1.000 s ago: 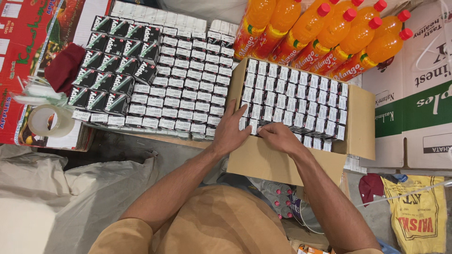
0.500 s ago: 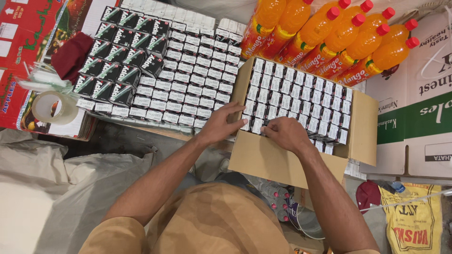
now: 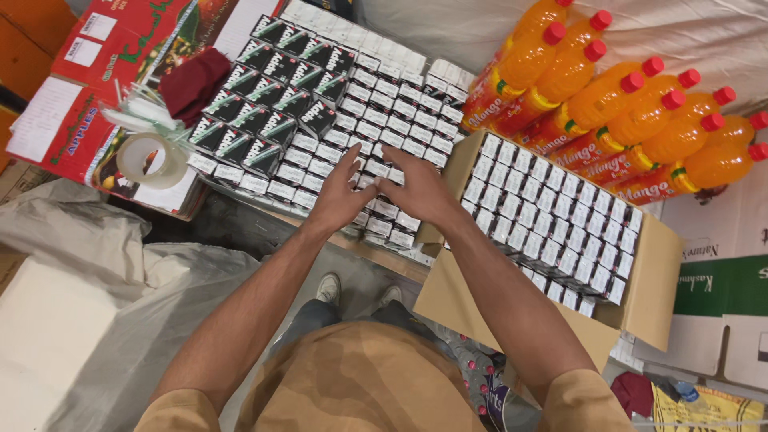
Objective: The person repeatedly picks up small rectangular boxes from a pile and places them into a larger cardboard box. The person arranges the small boxes in neat rows within the larger box.
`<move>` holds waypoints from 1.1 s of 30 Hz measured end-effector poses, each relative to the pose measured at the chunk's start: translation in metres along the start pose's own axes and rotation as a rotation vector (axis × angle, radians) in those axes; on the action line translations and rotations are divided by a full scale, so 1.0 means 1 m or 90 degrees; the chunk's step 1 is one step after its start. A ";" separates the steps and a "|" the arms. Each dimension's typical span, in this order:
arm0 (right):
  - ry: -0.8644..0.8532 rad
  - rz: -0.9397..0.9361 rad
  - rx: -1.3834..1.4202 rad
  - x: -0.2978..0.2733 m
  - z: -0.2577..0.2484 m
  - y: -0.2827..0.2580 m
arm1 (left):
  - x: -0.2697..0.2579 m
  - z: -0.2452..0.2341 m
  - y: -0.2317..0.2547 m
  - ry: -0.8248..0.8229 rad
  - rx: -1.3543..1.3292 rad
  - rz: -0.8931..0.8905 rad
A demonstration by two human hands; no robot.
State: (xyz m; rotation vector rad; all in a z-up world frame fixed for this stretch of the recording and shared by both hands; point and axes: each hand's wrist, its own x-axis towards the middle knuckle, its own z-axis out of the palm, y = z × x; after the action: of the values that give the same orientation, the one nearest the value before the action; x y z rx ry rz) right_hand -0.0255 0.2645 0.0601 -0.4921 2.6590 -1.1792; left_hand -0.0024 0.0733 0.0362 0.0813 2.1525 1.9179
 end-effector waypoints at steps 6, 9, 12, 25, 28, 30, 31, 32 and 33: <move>-0.057 0.052 0.034 0.095 0.071 0.021 | 0.006 -0.033 -0.003 0.094 -0.006 -0.060; -0.110 0.111 0.097 0.101 0.062 -0.022 | -0.001 -0.041 0.009 0.130 -0.038 -0.068; -0.118 0.157 0.125 0.109 0.062 -0.023 | 0.006 -0.050 0.004 0.140 -0.086 -0.070; 0.000 0.126 0.102 0.138 0.094 0.053 | 0.034 -0.056 -0.024 0.125 -0.201 -0.110; 0.017 0.112 0.224 0.123 0.084 0.035 | 0.041 -0.050 -0.043 0.225 -0.351 -0.150; 0.009 0.122 0.286 0.115 0.077 0.030 | 0.046 -0.047 -0.060 0.225 -0.352 -0.148; 0.010 0.122 0.286 0.111 0.076 0.028 | 0.045 -0.047 -0.060 0.224 -0.352 -0.148; 0.014 0.104 0.283 0.108 0.074 0.026 | 0.046 -0.047 -0.059 0.224 -0.346 -0.154; 0.018 0.087 0.279 0.104 0.073 0.025 | 0.046 -0.046 -0.058 0.224 -0.340 -0.159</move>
State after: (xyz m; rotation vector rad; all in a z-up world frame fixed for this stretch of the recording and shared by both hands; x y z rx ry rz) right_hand -0.1058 0.1917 -0.0109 -0.2152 2.3062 -1.6678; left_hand -0.0503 0.0308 -0.0230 -0.6333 1.6431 2.4026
